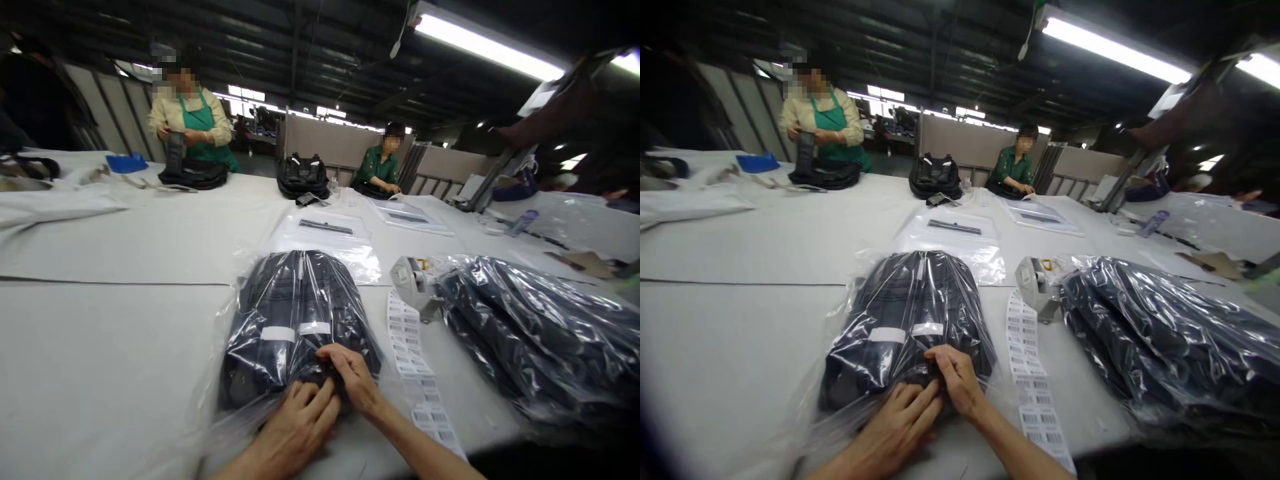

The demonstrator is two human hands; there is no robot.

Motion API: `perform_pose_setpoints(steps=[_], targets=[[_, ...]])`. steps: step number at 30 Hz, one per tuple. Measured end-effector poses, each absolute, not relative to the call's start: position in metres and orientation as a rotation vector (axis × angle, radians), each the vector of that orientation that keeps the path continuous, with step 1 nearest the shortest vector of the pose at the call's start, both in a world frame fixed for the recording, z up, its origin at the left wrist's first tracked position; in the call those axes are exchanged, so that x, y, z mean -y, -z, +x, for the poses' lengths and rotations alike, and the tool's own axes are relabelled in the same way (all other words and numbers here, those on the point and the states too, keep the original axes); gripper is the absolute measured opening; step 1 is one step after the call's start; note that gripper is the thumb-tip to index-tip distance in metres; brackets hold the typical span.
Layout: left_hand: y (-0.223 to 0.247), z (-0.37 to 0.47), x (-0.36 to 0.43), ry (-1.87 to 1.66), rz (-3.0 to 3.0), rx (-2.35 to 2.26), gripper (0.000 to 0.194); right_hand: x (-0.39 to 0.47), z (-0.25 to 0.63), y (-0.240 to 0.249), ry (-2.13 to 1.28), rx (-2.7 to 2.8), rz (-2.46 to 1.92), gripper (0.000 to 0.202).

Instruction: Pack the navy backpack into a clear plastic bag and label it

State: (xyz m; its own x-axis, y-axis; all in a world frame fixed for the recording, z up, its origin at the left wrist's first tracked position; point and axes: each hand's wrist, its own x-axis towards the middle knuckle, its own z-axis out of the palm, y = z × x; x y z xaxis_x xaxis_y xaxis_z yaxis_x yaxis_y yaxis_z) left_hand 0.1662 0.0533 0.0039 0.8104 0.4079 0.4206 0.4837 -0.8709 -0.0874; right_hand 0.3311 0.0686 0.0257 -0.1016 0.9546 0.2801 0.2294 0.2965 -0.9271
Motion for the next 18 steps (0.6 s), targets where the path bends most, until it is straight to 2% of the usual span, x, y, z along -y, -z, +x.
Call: perform_pose_setpoints(steps=[5, 8, 12, 15, 18], targets=[[0.003, 0.17, -0.051, 0.493, -2.8, 0.899, 0.054, -0.08, 0.351, -0.025, -1.318, 0.842, -0.785, 0.032], [0.003, 0.176, -0.048, 0.485, -2.792, 0.981, 0.058, -0.084, 0.364, -0.029, -1.314, 0.707, -0.718, 0.03], [0.004, 0.183, -0.048, 0.442, -2.728, 1.005, 0.068, -0.082, 0.389, -0.033, -1.198, 0.8, -0.798, 0.031], [0.008, 0.184, -0.052, 0.393, -2.652, 1.006, 0.079, -0.08, 0.435, -0.043, -0.948, 0.934, -1.045, 0.038], [0.017, 0.184, -0.058, 0.424, -2.607, 0.912, 0.081, -0.083, 0.509, -0.067, -0.345, 0.84, -1.529, 0.05]])
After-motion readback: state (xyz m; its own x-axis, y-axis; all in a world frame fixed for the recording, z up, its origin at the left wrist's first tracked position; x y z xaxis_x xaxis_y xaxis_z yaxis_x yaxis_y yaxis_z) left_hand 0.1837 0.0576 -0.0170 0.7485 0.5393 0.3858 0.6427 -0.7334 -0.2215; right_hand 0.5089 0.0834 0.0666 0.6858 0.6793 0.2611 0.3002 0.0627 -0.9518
